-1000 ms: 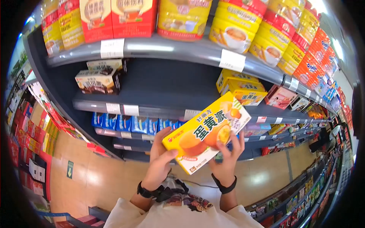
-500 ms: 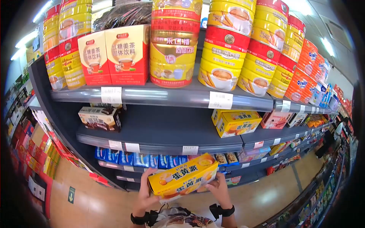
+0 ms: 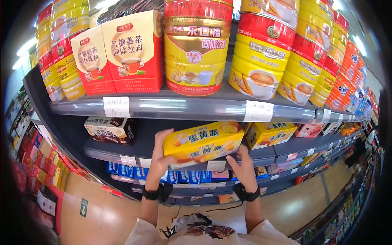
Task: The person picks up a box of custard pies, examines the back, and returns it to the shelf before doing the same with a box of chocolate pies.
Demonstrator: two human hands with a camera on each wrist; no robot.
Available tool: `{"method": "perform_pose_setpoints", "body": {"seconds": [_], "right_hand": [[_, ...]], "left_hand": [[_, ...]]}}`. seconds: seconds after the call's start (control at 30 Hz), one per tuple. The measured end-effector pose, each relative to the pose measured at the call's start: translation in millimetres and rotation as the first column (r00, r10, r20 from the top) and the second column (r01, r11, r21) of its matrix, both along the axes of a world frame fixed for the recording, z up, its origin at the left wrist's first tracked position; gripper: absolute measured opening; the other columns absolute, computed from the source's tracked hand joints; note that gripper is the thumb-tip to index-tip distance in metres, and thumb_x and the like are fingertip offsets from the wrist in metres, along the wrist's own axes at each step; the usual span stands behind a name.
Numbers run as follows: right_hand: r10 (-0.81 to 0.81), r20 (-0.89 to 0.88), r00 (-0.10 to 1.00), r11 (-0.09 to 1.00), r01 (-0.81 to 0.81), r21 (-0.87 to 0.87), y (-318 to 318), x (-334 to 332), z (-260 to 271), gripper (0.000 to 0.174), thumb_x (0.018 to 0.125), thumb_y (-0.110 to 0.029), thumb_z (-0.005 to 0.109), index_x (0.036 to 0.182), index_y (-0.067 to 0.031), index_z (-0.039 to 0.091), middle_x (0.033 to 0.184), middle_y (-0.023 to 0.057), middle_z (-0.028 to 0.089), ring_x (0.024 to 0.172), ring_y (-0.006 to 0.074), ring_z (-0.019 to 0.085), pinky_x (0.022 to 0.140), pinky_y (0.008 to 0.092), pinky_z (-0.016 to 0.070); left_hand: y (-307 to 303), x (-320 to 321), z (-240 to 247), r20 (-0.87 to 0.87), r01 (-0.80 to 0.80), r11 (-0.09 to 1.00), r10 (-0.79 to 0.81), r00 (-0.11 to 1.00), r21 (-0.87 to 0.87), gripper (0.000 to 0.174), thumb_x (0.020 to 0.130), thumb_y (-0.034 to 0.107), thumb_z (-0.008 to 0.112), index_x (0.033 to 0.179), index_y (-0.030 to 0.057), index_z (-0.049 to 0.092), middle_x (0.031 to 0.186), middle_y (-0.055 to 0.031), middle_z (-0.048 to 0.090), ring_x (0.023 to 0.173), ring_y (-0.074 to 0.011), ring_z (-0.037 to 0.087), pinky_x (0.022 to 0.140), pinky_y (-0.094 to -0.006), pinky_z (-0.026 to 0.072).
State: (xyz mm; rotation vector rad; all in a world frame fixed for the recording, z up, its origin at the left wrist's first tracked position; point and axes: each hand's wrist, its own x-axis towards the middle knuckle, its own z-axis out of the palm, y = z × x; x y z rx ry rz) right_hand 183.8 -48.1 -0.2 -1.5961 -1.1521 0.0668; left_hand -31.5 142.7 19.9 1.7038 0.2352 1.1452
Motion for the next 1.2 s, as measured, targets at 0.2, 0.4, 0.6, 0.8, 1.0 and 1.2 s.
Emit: {"method": "perform_pose_setpoints", "body": {"seconds": [0.2,0.4,0.6,0.8,1.0,1.2], "right_hand": [[-0.010,0.098,0.995,0.985,0.026,-0.168,27,31,-10,0.059,0.085,-0.021,0.069,0.131,0.0039,0.042,0.115,0.0299,0.059,0.109,0.0441,0.058,0.091,0.0454,0.0470],[0.007,0.120,0.993,0.992,0.009,-0.127,21,32,-18,0.059,0.085,-0.017,0.068,0.134,0.0025,0.041,0.121,0.0273,0.056,0.109,0.0404,0.059,0.089,0.0436,0.0492],[0.038,0.000,0.999,0.997,-0.038,0.061,12,26,-6,0.054,0.084,-0.007,0.066,0.133,-0.0011,0.044,0.132,0.0242,0.048,0.110,0.0368,0.059,0.086,0.0417,0.0508],[0.077,0.483,0.872,0.995,-0.033,-0.099,23,29,32,0.065,0.081,-0.009,0.068,0.142,-0.0117,0.045,0.149,0.0200,0.032,0.128,0.0473,0.039,0.104,0.0480,0.0398],[0.199,0.426,0.883,0.949,-0.065,-0.308,53,49,31,0.068,0.081,-0.017,0.068,0.143,-0.0084,0.041,0.149,0.0203,0.033,0.128,0.0459,0.042,0.103,0.0464,0.0426],[0.237,0.496,0.835,0.901,0.003,-0.435,83,77,32,0.082,0.081,-0.028,0.070,0.148,-0.0080,0.029,0.148,0.0261,0.031,0.131,0.0458,0.040,0.107,0.0451,0.0392]], "left_hand": [[48,26,21,-0.434,-0.008,0.974,0.107,0.894,0.224,0.075,0.067,-0.006,0.053,0.140,0.0029,0.041,0.151,-0.0247,0.025,0.142,-0.0438,0.023,0.115,-0.0399,0.0261],[33,20,7,-0.431,-0.163,0.935,0.294,0.853,0.315,0.072,0.075,-0.003,0.060,0.143,0.0060,0.036,0.150,-0.0228,0.022,0.137,-0.0459,0.030,0.109,-0.0417,0.0371],[-13,0,6,-0.409,-0.219,0.976,0.204,0.890,0.010,0.073,0.080,0.006,0.070,0.143,0.0113,0.033,0.144,-0.0204,0.026,0.131,-0.0369,0.040,0.100,-0.0360,0.0459],[-13,15,43,-0.550,-0.112,0.858,0.416,0.724,0.501,0.067,0.083,0.014,0.067,0.143,0.0141,0.039,0.148,-0.0211,0.027,0.131,-0.0420,0.039,0.103,-0.0453,0.0424],[20,54,9,-0.538,-0.085,0.688,0.632,0.558,0.720,0.073,0.079,0.016,0.069,0.144,0.0156,0.036,0.145,-0.0266,0.030,0.116,-0.0510,0.047,0.097,-0.0509,0.0468],[55,91,15,-0.698,0.001,0.764,0.588,0.410,0.645,0.069,0.082,0.025,0.063,0.140,0.0018,0.034,0.141,-0.0307,0.036,0.127,-0.0483,0.040,0.106,-0.0490,0.0385]]}}
